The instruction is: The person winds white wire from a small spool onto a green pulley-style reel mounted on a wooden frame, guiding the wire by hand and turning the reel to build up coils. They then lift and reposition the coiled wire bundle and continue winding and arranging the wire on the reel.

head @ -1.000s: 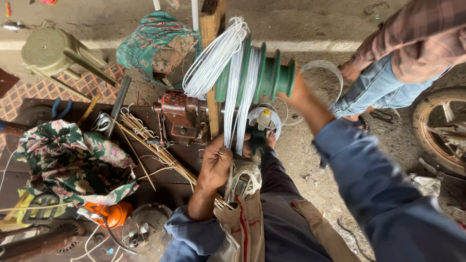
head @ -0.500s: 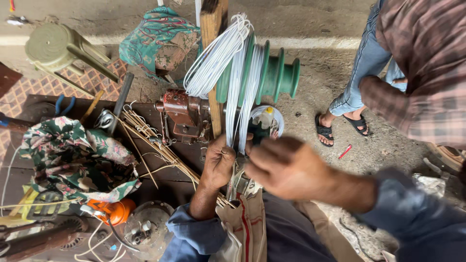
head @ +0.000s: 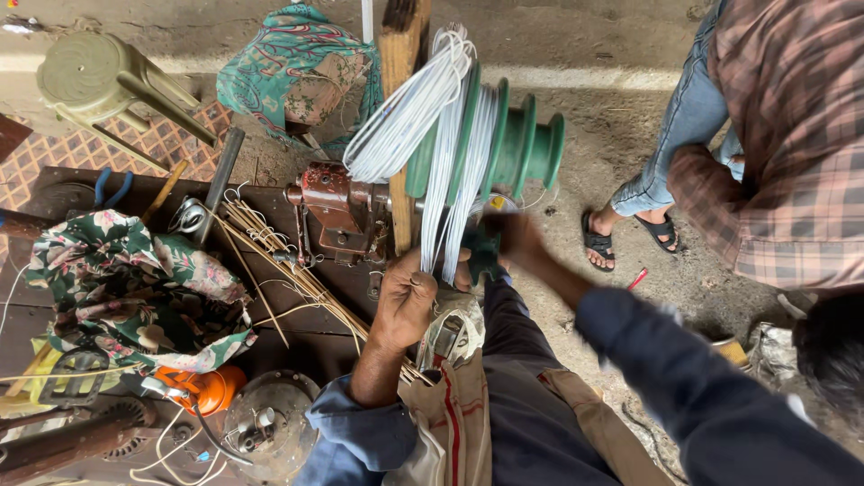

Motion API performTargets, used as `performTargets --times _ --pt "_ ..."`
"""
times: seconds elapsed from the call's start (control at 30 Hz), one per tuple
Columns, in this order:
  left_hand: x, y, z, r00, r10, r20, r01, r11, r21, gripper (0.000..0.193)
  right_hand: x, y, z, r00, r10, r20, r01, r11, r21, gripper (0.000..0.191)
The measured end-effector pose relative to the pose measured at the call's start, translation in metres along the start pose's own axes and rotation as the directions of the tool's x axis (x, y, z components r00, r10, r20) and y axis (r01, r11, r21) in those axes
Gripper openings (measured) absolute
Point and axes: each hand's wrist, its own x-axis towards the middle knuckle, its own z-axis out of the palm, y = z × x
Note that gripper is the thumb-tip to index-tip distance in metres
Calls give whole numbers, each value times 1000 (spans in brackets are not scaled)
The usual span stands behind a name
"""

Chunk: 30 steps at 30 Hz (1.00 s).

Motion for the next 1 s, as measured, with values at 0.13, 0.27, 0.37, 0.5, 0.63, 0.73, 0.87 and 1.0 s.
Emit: performTargets --times 0.13,0.27,0.37,0.5,0.63,0.73,0.87,1.0 --pt "-2 1 -3 1000 -2 5 2 1000 -4 76 -106 -85 -1 962 -274 12 258 921 292 18" --pt "-4 -2 -5 1000 0 12 0 999 38 76 -97 -174 -109 664 -730 162 732 592 -337 24" --pt "-3 -4 -4 1000 1 -12 0 996 90 78 -64 -210 -199 519 -852 77 669 348 -656 17" --pt "-2 -4 -2 1000 2 2 -2 1000 -5 80 16 -161 -271 743 -641 -191 487 714 -503 28" --pt "-1 -1 -2 1000 1 2 -1 999 34 80 93 -46 -178 822 -427 -378 544 785 296 25" --pt "-2 4 -3 1000 1 8 -1 1000 29 79 48 12 -58 783 -522 -339 401 839 -367 27" --pt "0 4 -2 1000 -20 0 20 1000 -13 77 -73 -29 26 985 -124 -123 159 928 338 24" --pt "-4 0 -1 1000 -24 -16 24 1000 -5 75 -131 -131 -34 850 -511 124 502 859 101 16"
